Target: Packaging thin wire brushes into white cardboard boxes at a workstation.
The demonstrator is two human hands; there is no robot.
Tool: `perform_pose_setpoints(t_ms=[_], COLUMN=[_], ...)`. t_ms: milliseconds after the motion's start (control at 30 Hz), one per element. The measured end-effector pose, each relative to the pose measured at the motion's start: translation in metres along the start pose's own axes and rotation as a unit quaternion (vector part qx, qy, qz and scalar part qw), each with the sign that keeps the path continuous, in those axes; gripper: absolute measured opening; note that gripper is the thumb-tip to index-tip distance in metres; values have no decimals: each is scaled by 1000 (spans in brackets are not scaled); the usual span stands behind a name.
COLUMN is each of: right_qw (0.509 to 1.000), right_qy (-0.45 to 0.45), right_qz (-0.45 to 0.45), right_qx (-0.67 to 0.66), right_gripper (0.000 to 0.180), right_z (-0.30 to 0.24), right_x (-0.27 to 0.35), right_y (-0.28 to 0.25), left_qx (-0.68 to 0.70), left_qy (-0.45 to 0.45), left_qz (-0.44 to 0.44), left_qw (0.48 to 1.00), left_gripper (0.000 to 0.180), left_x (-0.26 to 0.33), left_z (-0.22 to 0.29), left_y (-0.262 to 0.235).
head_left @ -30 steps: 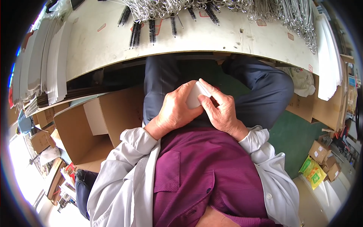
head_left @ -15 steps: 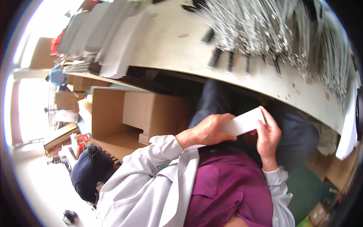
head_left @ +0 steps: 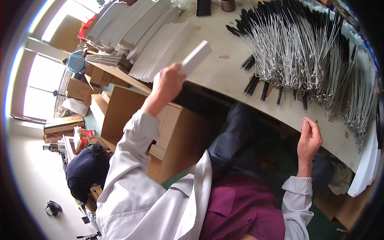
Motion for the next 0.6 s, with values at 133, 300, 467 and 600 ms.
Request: perform_pose_setpoints(t_ms=[133,300,467,600], right_qw=[1000,999,996,998], right_qy=[-9,-36,-61,-28], right_qz=[14,23,42,27], right_qx=[-1,8,43,-42], right_gripper=[8,5,6,5], right_z=[2,1,-11,-9], right_x=[-4,-4,-6,-9], right_y=[1,3,-7,-2], left_qx=[-135,-299,-246,-43], left_qy=[17,22,90,118], left_qz=[43,66,148,123], left_qw=[990,952,954,984], left_gripper=[24,24,46,41], left_x=[-67,-106,-83,-50], left_z=[-30,-47,-6,49], left_y=[9,21,20,14])
Point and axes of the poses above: each hand's wrist, its own x-axis away from the middle knuckle, its own y-axis out of the palm, z = x × y, the point moved 9 cm from there along -x, towards the middle knuckle, and after that the axes turned 11 degrees about -x, right-handed, at the moved point
